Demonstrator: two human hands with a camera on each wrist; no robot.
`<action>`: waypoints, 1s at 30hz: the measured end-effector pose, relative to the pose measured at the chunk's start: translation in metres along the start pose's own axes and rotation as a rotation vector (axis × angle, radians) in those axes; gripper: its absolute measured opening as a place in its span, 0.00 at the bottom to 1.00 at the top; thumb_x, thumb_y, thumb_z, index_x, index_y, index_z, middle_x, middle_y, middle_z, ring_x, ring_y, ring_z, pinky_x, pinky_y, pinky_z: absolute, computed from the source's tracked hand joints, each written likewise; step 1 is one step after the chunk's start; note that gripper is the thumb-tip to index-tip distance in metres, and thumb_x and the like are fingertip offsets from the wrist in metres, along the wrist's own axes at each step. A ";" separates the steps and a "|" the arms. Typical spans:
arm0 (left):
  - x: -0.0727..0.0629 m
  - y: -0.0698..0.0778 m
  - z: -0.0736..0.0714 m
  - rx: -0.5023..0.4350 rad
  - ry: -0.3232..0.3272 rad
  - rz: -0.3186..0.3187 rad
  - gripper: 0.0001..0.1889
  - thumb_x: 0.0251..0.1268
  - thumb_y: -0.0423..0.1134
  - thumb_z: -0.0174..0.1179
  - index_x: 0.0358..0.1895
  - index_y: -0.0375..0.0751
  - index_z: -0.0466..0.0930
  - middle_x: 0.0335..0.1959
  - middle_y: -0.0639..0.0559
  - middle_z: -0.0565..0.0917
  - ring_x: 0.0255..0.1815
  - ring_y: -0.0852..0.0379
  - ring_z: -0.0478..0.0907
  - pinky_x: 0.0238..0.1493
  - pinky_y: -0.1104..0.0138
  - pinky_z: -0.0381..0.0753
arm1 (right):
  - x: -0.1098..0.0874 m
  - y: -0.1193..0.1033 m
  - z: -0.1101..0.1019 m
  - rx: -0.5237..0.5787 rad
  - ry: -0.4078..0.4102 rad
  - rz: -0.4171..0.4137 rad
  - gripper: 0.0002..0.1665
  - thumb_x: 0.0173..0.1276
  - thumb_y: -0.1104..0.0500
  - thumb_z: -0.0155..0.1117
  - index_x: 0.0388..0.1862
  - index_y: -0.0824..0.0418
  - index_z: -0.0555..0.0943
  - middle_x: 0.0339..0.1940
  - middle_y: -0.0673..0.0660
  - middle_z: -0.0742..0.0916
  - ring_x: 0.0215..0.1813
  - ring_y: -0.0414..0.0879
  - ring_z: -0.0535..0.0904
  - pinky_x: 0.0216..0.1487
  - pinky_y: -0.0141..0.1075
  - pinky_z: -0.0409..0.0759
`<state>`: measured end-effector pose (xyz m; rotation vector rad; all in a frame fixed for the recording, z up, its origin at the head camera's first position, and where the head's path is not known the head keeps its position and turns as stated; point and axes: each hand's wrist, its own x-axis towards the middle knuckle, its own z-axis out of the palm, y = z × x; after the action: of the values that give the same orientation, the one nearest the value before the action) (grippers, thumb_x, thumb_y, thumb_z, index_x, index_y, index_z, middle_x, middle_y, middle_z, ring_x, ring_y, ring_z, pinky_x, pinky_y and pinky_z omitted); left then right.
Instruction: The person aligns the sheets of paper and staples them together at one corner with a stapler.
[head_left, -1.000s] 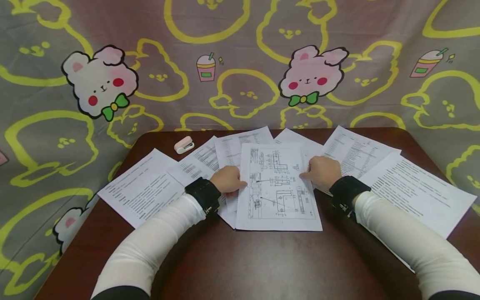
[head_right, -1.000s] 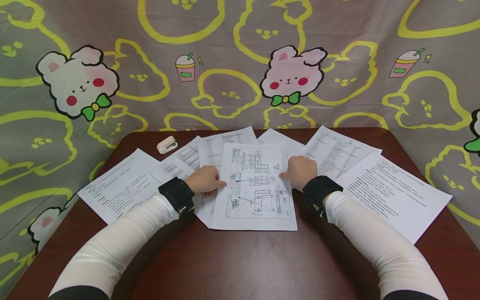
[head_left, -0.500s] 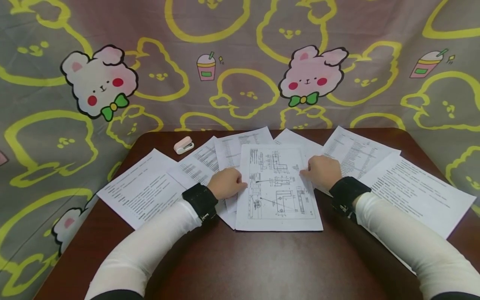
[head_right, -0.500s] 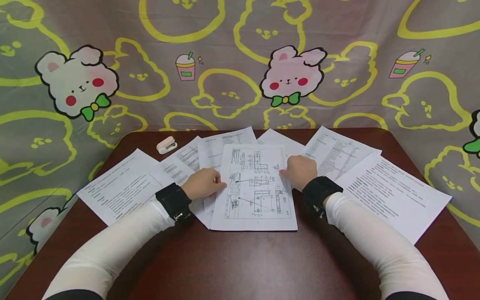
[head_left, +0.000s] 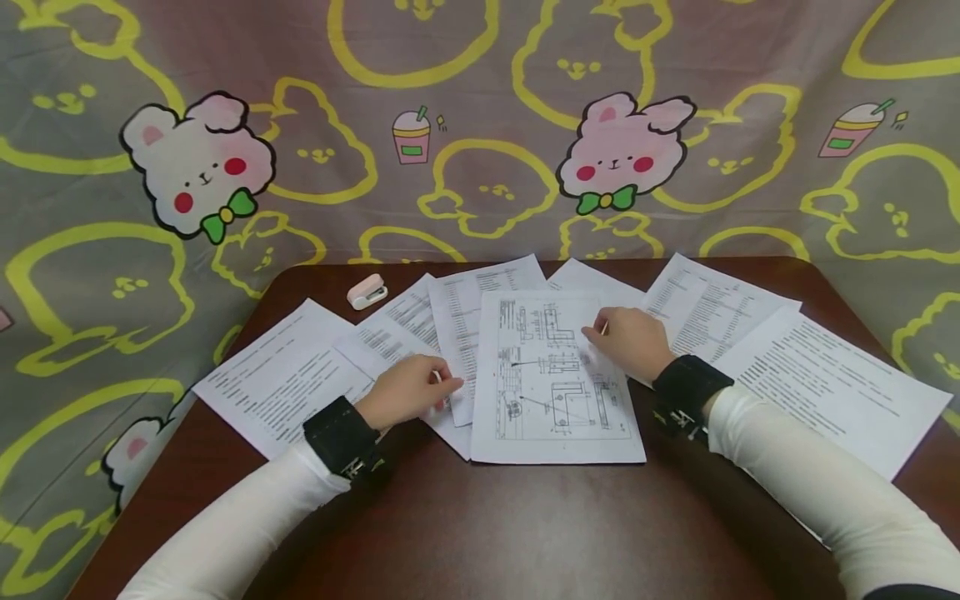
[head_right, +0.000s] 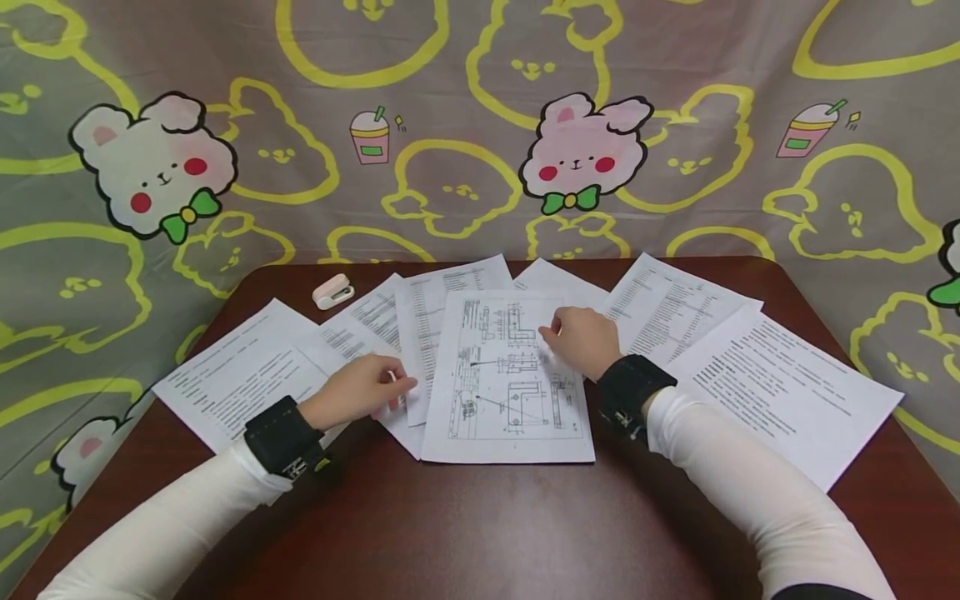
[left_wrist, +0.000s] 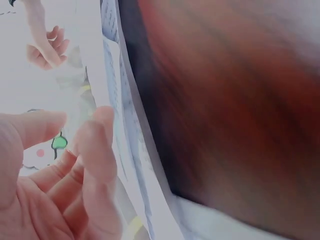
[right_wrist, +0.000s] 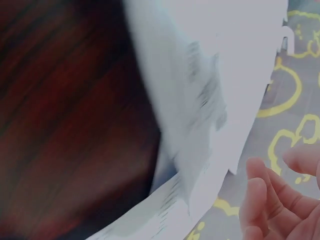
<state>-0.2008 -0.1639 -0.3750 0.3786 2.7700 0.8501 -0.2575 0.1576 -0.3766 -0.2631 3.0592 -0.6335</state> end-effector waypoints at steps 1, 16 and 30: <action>-0.004 -0.003 -0.002 -0.016 0.000 0.001 0.11 0.69 0.45 0.60 0.34 0.41 0.80 0.20 0.51 0.79 0.17 0.55 0.73 0.18 0.66 0.68 | 0.000 -0.002 0.000 0.017 0.007 -0.008 0.16 0.70 0.48 0.62 0.39 0.61 0.82 0.25 0.54 0.82 0.30 0.50 0.76 0.30 0.39 0.69; -0.050 -0.053 -0.032 -0.039 0.155 -0.085 0.18 0.72 0.45 0.56 0.52 0.33 0.76 0.47 0.39 0.80 0.44 0.45 0.77 0.41 0.55 0.76 | 0.007 -0.032 0.008 0.173 -0.005 -0.032 0.14 0.71 0.50 0.60 0.42 0.60 0.79 0.35 0.56 0.83 0.35 0.50 0.75 0.36 0.40 0.70; -0.076 -0.096 -0.053 -0.275 0.192 -0.354 0.39 0.75 0.52 0.47 0.73 0.26 0.44 0.70 0.23 0.47 0.68 0.29 0.50 0.64 0.38 0.52 | 0.021 -0.039 0.011 0.221 0.017 -0.029 0.16 0.72 0.49 0.58 0.46 0.61 0.78 0.41 0.57 0.83 0.39 0.51 0.75 0.42 0.42 0.70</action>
<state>-0.1611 -0.2915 -0.3776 -0.2458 2.7080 1.1982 -0.2714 0.1145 -0.3704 -0.2992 2.9698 -0.9710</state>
